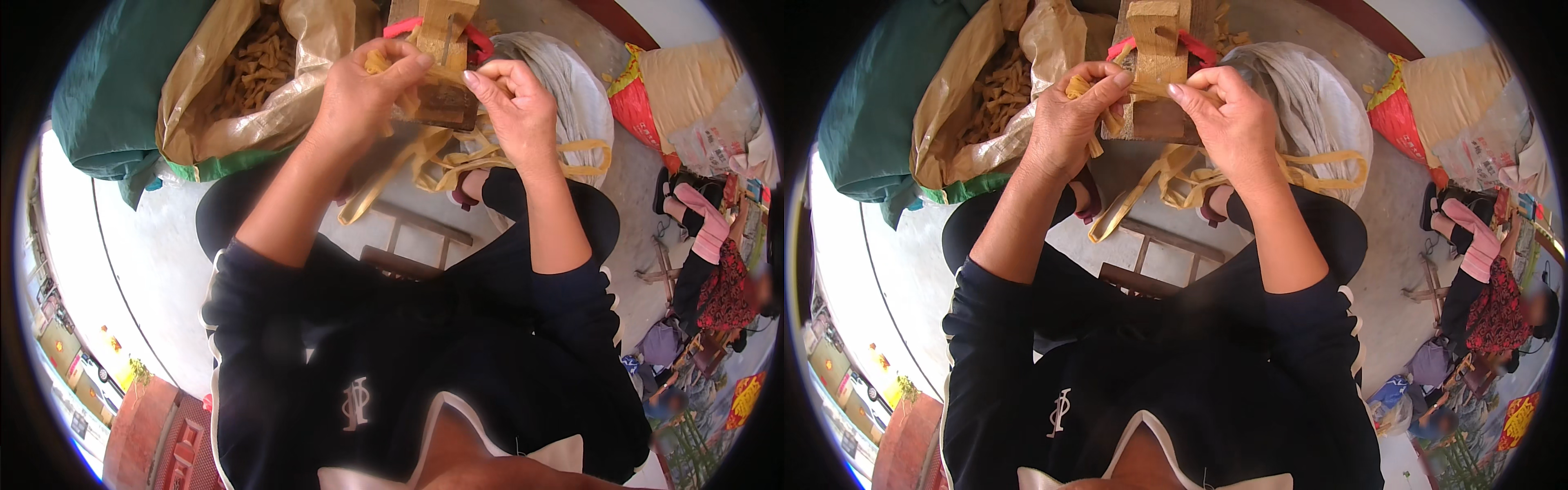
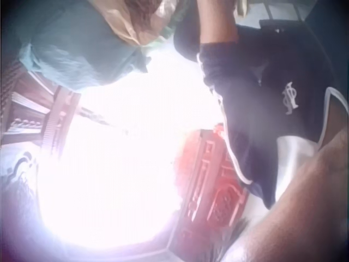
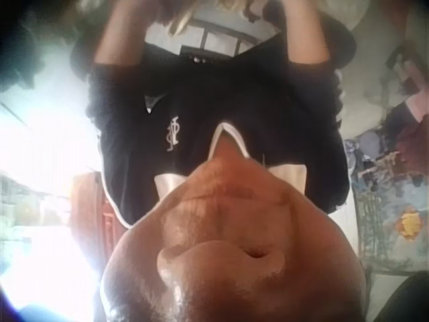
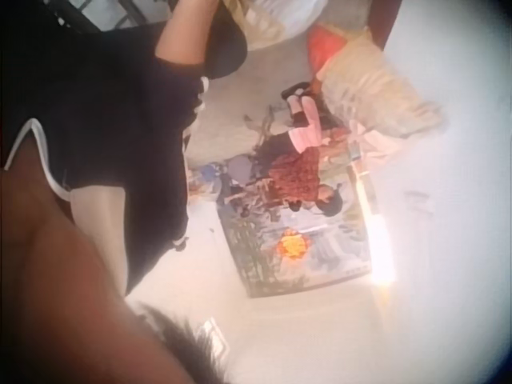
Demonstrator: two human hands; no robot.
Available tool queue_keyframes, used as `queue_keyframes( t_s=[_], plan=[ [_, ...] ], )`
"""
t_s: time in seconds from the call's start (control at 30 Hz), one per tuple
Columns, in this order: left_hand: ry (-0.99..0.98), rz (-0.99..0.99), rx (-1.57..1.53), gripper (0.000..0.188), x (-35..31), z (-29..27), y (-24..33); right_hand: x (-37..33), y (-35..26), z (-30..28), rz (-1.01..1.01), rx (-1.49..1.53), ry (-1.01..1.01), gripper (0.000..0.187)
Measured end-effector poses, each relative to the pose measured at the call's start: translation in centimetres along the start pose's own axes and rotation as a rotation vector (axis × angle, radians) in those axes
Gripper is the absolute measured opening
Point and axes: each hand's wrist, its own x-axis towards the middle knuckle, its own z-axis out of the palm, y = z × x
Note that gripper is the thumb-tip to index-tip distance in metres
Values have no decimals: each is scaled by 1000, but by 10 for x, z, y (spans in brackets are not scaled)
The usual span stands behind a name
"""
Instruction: The person sits on the floor and uses both hands to separate a bundle of yellow fibrous material into smaller strands. The separated strands are placed into a nearby sack.
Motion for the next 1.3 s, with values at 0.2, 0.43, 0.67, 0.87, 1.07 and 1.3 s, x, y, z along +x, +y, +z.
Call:
queue_keyframes(
  t_s=[0.2, 0.43, 0.67, 0.87, 1.07, 1.3],
  plan=[
    [124, -94, 148, 20, 28, 0, -28, 24, 37, 8, -68, -439, 118, 28],
    [395, 170, 511, 26, 22, -40, 17, 2, 12, 4, -36, 80, 56, 18],
    [852, 602, 1600, 47, 17, -94, 31, -18, -4, 15, -282, -10, -165, 9],
    [-153, 129, 534, 27, -11, -7, 7, -23, -15, 23, -603, -284, -197, 16],
    [-494, -297, 178, 18, -34, 10, -1, -36, -26, 12, -655, -47, -311, 20],
    [-1047, -285, -130, 30, -51, 13, 23, -12, -23, -30, -313, -27, 30, 15]
  ],
)
